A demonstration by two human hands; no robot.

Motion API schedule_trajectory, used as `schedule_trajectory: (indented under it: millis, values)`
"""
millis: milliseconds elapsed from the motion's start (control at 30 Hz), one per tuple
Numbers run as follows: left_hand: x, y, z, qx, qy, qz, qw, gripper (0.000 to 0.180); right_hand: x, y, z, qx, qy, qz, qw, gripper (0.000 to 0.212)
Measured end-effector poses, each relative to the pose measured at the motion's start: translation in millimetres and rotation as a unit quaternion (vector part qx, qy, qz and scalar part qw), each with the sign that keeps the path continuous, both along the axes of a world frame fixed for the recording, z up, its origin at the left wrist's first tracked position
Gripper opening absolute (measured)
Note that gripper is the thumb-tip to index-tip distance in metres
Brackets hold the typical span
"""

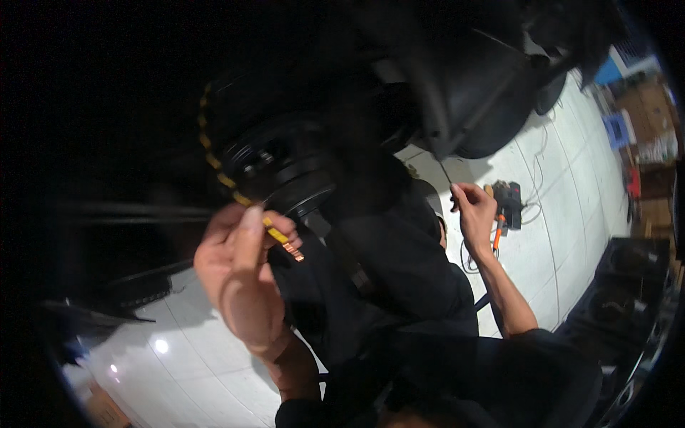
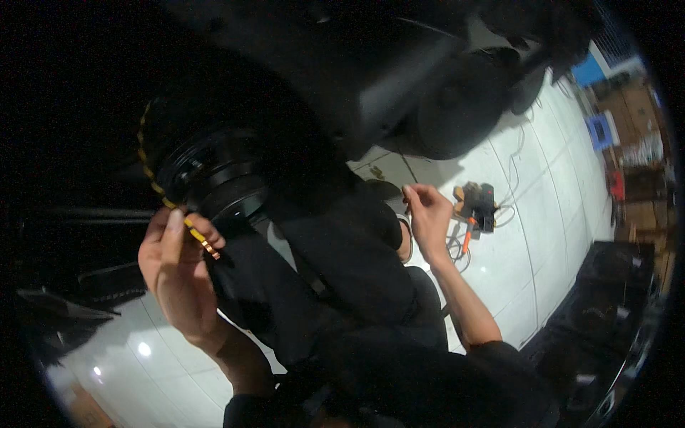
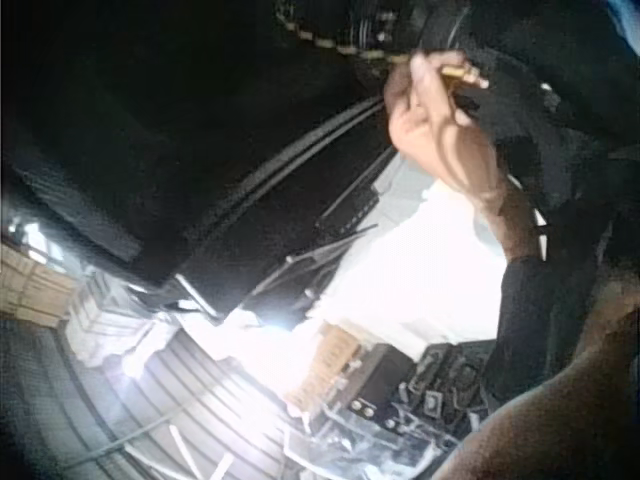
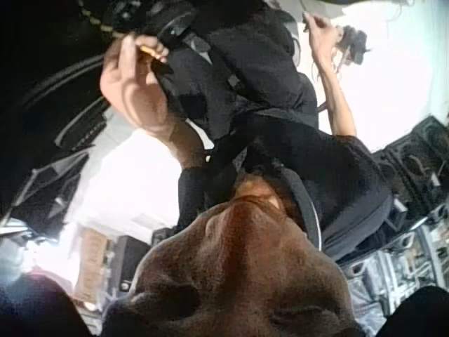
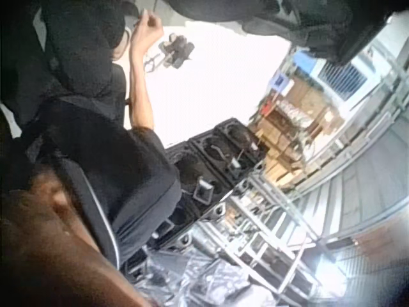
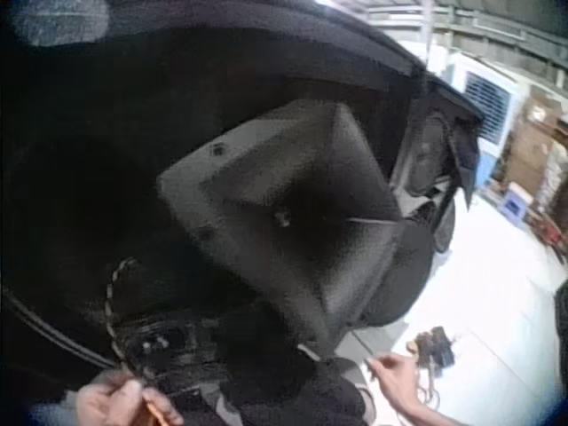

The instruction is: The person removes a speaker from a car door panel, connects wires to the speaker terminals, and solders the connections using a soldering iron and solder. The person then places the speaker back into the door cavity.

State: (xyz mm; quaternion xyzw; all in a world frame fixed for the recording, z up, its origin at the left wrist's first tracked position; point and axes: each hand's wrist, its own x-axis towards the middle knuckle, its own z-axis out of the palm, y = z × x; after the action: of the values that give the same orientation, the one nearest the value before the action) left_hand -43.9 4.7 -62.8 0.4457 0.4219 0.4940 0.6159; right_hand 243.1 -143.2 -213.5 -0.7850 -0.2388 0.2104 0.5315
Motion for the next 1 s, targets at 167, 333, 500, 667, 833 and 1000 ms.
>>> schedule_trajectory:
  millis: [167, 333, 500, 667, 833, 1000]
  values:
    - [0.6, 3.9, -5.9, 0.039, -0.001, -0.009, 0.999, 0.024, 56.0, -8.0, -44.2, -0.070, 0.029, -0.062, 0.995, 0.029]
    - [-2.9, 10.4, -2.4, 0.013, -0.030, -0.036, 0.999, 0.035, 81.6, -19.4, -61.1, -0.081, -0.080, -0.092, 0.989, 0.035]
    - [-10.0, 11.7, -3.6, 0.052, -0.015, -0.028, 0.998, 0.039, 37.8, -20.6, 27.2, 0.044, -0.024, -0.077, 0.996, 0.025]
    - [-8.6, 13.7, -7.7, 0.049, -0.005, -0.030, 0.998, 0.038, -48.0, -21.9, 149.9, 0.334, -0.041, 0.235, 0.912, 0.020]
    - [-7.0, 11.8, -8.9, 0.043, -0.019, -0.030, 0.998, 0.038, -118.2, 2.4, 185.3, 0.636, 0.101, 0.293, 0.707, 0.034]
    - [-3.9, 9.1, -1.8, 0.035, -0.017, -0.026, 0.999, 0.037, -140.7, 8.6, 199.2, 0.702, 0.147, 0.225, 0.660, 0.038]
